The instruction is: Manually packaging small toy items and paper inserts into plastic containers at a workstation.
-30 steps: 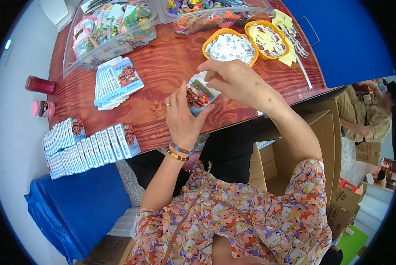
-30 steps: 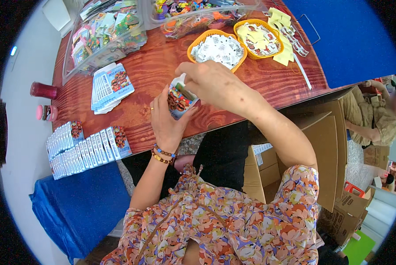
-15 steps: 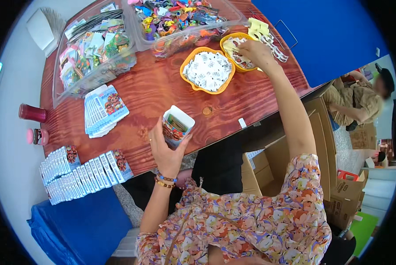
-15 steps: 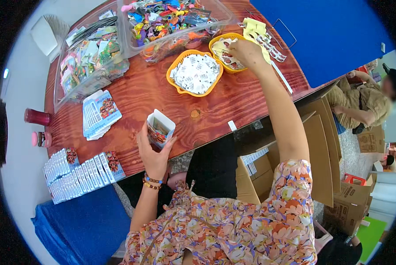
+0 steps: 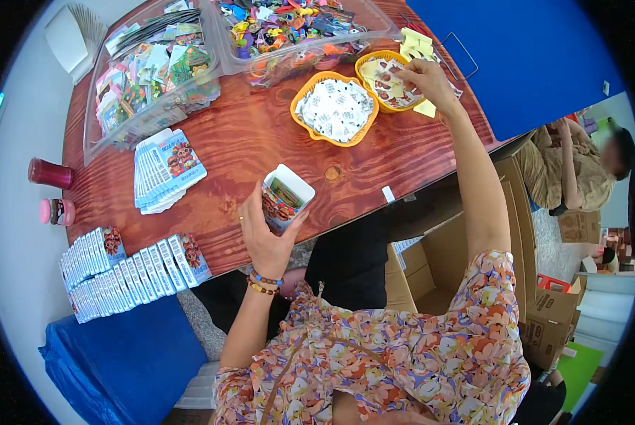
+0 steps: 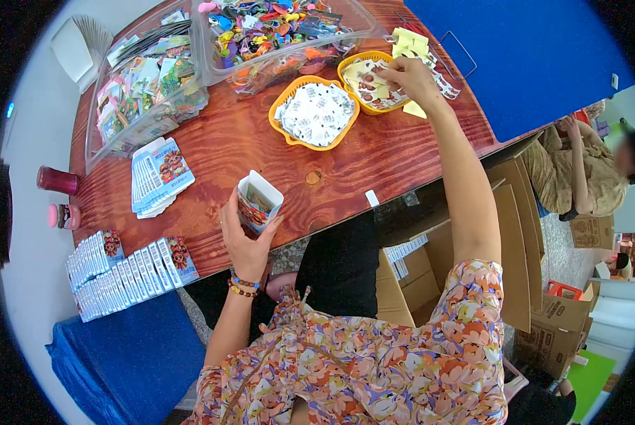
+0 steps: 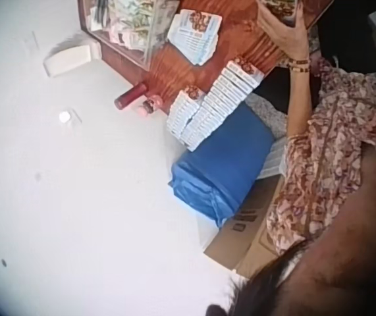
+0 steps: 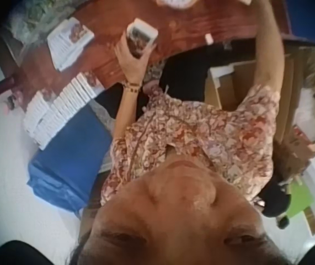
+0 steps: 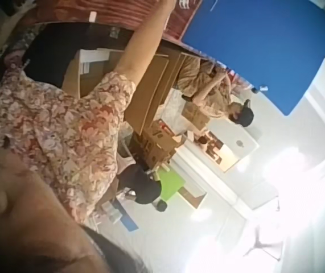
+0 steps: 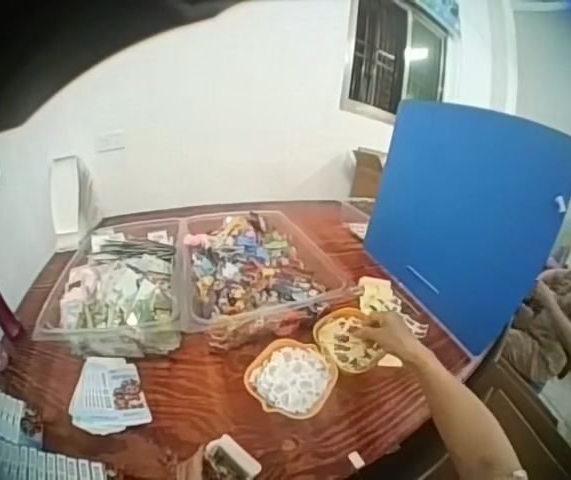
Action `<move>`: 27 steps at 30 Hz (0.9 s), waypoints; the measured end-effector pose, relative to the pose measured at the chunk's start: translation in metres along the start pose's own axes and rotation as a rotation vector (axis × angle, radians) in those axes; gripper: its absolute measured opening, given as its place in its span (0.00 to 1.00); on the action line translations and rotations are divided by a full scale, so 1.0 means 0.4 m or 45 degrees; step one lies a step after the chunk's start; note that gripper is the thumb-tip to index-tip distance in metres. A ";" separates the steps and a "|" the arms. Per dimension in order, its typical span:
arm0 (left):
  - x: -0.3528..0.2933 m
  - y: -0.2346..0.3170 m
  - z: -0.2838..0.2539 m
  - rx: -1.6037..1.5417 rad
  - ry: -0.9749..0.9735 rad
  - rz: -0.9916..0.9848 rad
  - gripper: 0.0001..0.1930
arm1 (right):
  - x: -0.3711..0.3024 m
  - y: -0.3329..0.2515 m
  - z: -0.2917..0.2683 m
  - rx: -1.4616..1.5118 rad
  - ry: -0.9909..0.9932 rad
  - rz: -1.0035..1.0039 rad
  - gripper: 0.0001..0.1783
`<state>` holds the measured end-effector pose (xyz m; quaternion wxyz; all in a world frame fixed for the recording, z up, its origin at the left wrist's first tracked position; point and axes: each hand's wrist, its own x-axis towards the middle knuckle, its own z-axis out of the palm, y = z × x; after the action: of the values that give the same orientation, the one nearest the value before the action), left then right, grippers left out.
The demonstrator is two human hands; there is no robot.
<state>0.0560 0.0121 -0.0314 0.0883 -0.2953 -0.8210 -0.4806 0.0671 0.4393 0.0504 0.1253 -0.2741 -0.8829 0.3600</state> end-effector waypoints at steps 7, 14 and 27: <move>-0.010 -0.004 -0.005 0.015 -0.024 -0.005 0.43 | -0.020 -0.004 0.005 0.137 0.049 0.113 0.13; -0.001 -0.003 0.005 0.107 0.045 0.015 0.41 | -0.248 -0.352 0.127 0.206 -0.467 -0.415 0.08; -0.006 -0.007 0.004 0.147 0.119 0.009 0.45 | -0.384 -0.434 0.280 -0.242 -0.234 -0.877 0.08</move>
<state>0.0565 0.0114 -0.0353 0.1451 -0.2701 -0.8412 -0.4455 0.0776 0.1848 0.0896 0.1334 0.0623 -0.9605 0.2363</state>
